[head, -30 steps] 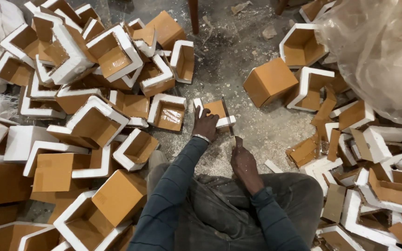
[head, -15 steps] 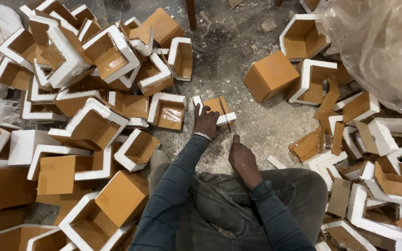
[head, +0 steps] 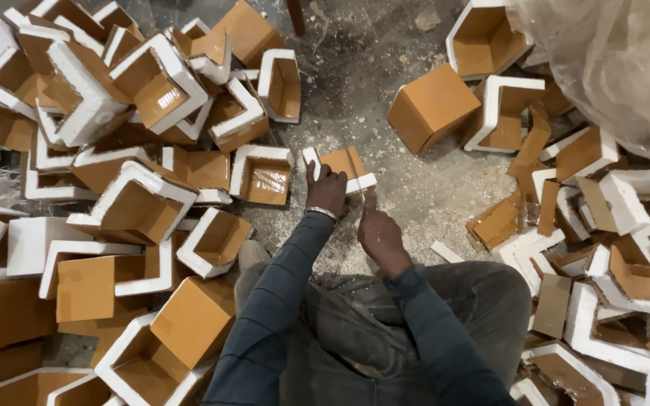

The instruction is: The person sits on a concrete floor surrounded by piles of foam corner protectors with cardboard faces. They pick up one piece at a time, hold it steady, and cut through it with a small hand saw, then set the cut piece aside and reach for the next one.

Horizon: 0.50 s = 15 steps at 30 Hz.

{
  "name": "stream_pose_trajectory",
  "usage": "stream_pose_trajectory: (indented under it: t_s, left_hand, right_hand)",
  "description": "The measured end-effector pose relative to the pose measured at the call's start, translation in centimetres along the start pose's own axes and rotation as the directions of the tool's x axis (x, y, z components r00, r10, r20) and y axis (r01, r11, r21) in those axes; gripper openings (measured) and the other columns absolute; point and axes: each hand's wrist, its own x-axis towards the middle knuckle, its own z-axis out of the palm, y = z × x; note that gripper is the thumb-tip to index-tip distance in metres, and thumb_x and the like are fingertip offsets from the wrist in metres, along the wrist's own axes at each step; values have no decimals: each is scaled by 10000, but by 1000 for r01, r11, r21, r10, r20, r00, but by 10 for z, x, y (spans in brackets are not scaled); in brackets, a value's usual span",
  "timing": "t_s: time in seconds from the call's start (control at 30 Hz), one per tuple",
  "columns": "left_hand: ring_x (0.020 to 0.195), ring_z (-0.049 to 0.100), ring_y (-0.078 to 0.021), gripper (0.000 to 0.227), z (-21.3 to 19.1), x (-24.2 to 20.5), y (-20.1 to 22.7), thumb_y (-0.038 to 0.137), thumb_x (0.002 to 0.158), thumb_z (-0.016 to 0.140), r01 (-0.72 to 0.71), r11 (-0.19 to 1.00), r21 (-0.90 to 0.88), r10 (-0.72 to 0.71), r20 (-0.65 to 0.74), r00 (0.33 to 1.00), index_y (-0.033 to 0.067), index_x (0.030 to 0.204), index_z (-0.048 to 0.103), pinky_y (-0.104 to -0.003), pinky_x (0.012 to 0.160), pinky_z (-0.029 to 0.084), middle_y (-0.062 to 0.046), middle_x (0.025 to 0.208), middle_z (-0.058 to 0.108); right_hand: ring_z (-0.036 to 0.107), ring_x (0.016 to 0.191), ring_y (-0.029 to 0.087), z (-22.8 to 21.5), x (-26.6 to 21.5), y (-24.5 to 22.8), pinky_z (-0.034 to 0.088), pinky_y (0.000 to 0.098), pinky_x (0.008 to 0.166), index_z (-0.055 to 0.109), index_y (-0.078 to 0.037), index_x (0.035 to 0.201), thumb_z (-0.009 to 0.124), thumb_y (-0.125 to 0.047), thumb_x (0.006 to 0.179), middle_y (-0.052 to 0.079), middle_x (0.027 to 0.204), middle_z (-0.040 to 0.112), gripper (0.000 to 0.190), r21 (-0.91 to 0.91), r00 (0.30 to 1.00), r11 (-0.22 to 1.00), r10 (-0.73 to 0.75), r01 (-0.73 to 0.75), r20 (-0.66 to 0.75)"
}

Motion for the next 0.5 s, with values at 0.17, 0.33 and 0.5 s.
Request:
stream_pose_trajectory:
  t_s: [0.17, 0.33, 0.5]
  left_hand:
    - [1197, 557, -275, 178, 36, 7, -13, 95, 799, 655, -7, 1000, 20, 8, -77, 997, 114, 970, 702, -577, 1224, 75, -71, 902, 717]
    - [1175, 557, -283, 173, 29, 1, -11, 130, 784, 688, -28, 999, -47, 22, -128, 992, 136, 954, 718, -579, 1207, 74, -64, 895, 719]
    - [1174, 543, -290, 276, 4, 7, -2, 282, 732, 757, 33, 998, -50, -34, -23, 999, 96, 929, 704, -582, 1182, 70, -81, 879, 708]
  right_hand:
    - [680, 741, 488, 6, -42, 13, 537, 583, 643, 406, 106, 1356, 445, -96, 946, 305, 816, 691, 459, -73, 998, 997, 13, -9, 58]
    - [673, 725, 467, 11, 0, 24, 529, 575, 635, 460, 97, 1319, 445, -123, 968, 289, 809, 692, 415, -67, 997, 998, -16, 21, 73]
    - [680, 770, 439, 29, 17, 38, 535, 549, 680, 500, 67, 1271, 443, -149, 1015, 261, 848, 695, 340, -99, 987, 983, -158, 156, -10]
